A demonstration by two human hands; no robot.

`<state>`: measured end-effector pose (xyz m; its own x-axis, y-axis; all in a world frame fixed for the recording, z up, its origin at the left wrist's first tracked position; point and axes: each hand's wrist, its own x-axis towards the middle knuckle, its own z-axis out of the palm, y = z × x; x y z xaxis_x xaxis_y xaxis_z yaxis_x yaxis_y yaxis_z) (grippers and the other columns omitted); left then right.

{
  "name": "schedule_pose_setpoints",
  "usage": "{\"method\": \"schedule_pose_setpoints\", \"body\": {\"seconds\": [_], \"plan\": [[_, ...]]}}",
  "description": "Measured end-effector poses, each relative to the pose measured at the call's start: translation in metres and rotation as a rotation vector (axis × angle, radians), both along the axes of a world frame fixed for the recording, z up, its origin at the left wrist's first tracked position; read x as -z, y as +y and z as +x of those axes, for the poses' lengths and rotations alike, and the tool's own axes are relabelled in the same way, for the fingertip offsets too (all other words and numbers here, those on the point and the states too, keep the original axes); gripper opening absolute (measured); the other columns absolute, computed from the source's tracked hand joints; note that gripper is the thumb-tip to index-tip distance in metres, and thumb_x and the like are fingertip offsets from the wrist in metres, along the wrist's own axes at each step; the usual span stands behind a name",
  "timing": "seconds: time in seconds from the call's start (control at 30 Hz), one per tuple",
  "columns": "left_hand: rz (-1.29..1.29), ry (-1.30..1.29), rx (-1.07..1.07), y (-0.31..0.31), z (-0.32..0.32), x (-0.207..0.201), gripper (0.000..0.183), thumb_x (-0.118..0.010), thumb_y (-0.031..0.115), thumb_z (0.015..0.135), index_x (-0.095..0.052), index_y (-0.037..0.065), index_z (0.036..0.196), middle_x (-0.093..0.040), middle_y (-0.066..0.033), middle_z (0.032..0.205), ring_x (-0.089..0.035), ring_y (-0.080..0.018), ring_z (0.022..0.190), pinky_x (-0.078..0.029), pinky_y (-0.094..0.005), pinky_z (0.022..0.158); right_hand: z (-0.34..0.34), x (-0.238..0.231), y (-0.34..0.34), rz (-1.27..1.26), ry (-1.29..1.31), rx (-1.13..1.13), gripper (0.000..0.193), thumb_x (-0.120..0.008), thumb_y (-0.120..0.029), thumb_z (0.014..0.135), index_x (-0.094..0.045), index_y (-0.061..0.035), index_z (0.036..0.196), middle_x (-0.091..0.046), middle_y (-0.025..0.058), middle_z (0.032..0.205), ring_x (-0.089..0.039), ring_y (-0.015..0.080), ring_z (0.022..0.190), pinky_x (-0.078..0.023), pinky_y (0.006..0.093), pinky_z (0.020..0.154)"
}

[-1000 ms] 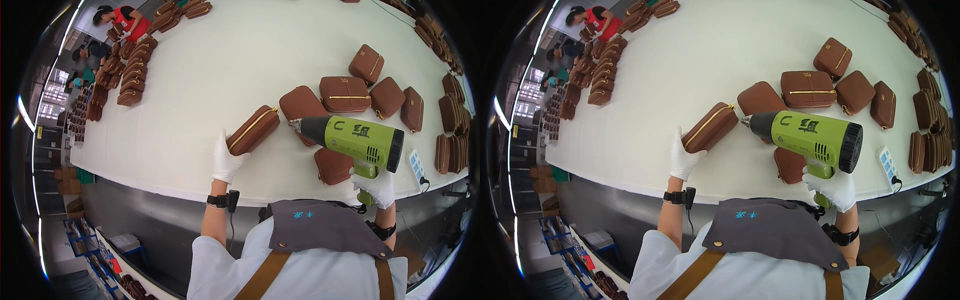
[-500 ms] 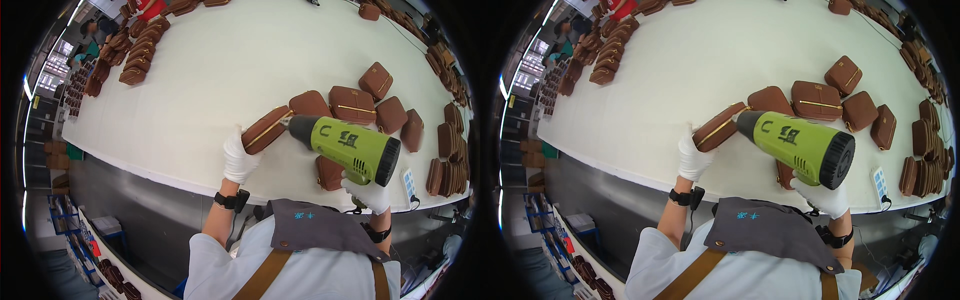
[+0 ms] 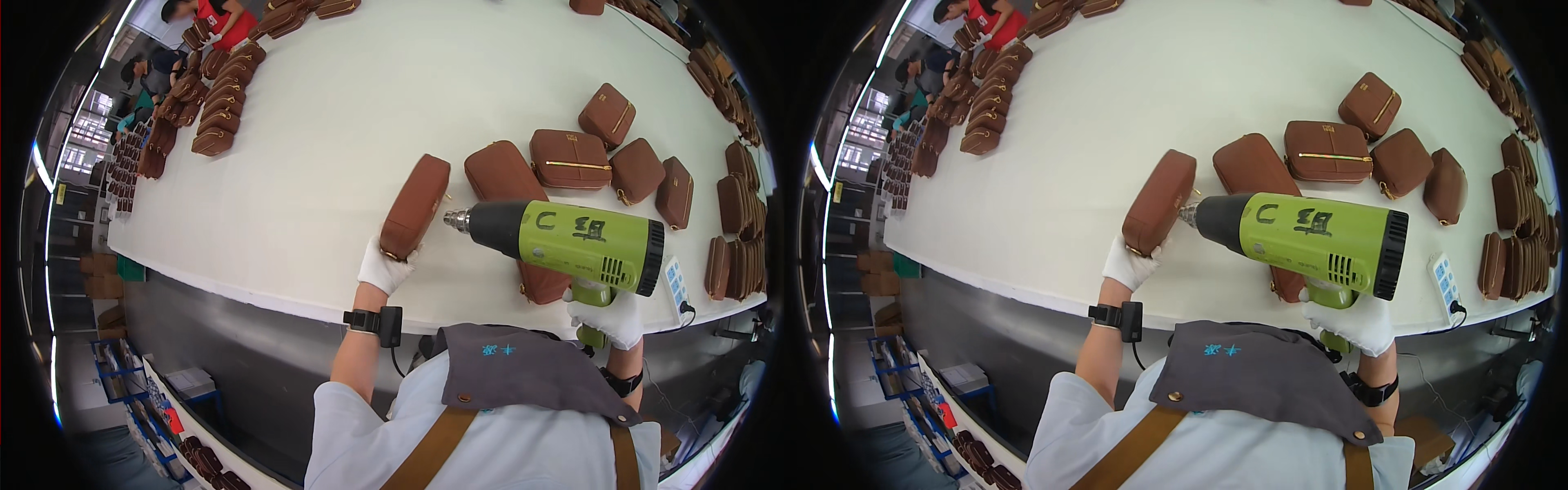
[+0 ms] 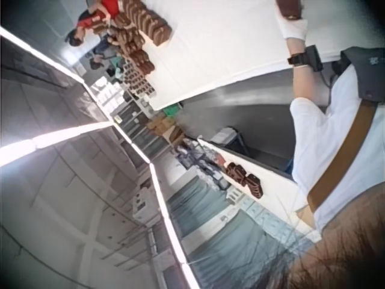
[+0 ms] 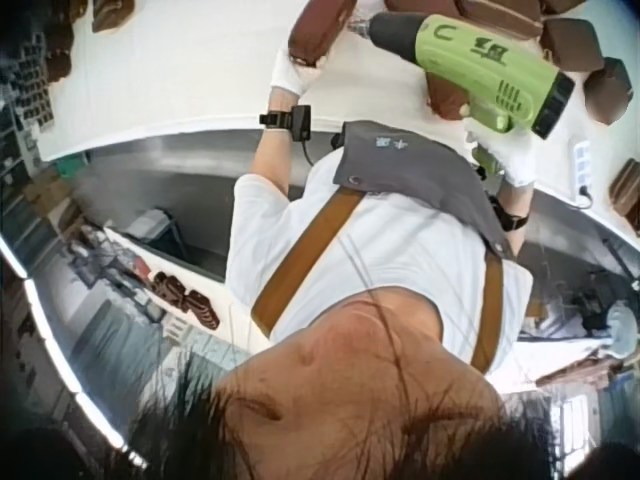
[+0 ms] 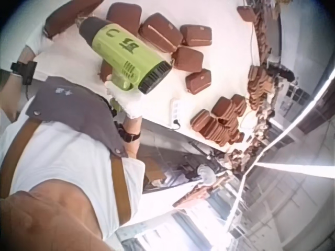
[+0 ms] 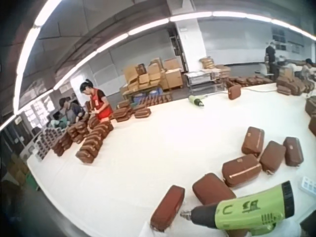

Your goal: The person uses a green heat gun to apply heat to the surface of brown zippered pouches on a white table. They handle the pouches one by one, rotating them to cover different sides, and then place them into a growing stack. The process is repeated for multiple pouches in a factory setting.

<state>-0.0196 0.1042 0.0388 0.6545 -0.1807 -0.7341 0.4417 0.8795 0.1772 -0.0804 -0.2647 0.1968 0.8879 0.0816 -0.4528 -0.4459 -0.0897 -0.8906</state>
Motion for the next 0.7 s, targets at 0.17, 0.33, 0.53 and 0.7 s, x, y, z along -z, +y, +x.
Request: {"method": "schedule_pose_setpoints", "body": {"seconds": [0.17, 0.33, 0.53, 0.7], "plan": [[0.001, 0.006, -0.138, -0.003, -0.006, 0.016, 0.047, -0.048, 0.039, 0.095, -0.048, 0.006, 0.127, -0.054, -0.0146, 0.123, -0.058, -0.0291, 0.101, -0.054, -0.0351, 0.069, -0.003, -0.002, 0.006, 0.078, -0.007, -0.162, 0.045, -0.077, -0.001, 0.073, -0.06, -0.0006, 0.114, -0.067, 0.0066, 0.092, -0.063, 0.012, 0.077, -0.054, 0.0268, 0.065], [0.699, -0.325, -0.097, -0.008, 0.001, -0.002, 0.06, -0.062, 0.041, 0.09, -0.046, -0.001, 0.13, -0.055, -0.0167, 0.121, -0.056, -0.0281, 0.11, -0.055, -0.0387, 0.073, 0.001, 0.008, 0.006, 0.081, -0.054, -0.109, 0.046, -0.076, -0.002, 0.073, -0.059, -0.0006, 0.116, -0.067, 0.0064, 0.094, -0.063, 0.0117, 0.077, -0.054, 0.026, 0.064], [1.53, -0.307, 0.126, 0.05, 0.013, 0.005, 0.062, -0.073, 0.022, 0.083, -0.045, -0.003, 0.133, -0.056, -0.0167, 0.127, -0.055, -0.0272, 0.113, -0.044, -0.0358, 0.097, 0.001, 0.016, -0.017, -0.073, -0.08, 0.132, 0.04, -0.074, -0.001, 0.074, -0.058, 0.0014, 0.111, -0.065, 0.0063, 0.087, -0.06, 0.0104, 0.065, -0.051, 0.0247, 0.056], [2.263, -0.269, 0.492, 0.032, 0.048, -0.017, 0.063, -0.072, 0.025, 0.078, -0.048, 0.006, 0.133, -0.057, -0.0189, 0.125, -0.054, -0.0359, 0.116, -0.043, -0.0418, 0.098, -0.006, 0.022, -0.04, -0.162, -0.117, 0.26, 0.041, -0.072, 0.003, 0.074, -0.057, 0.002, 0.112, -0.064, 0.0058, 0.085, -0.059, 0.0105, 0.064, -0.051, 0.0253, 0.054]]}}
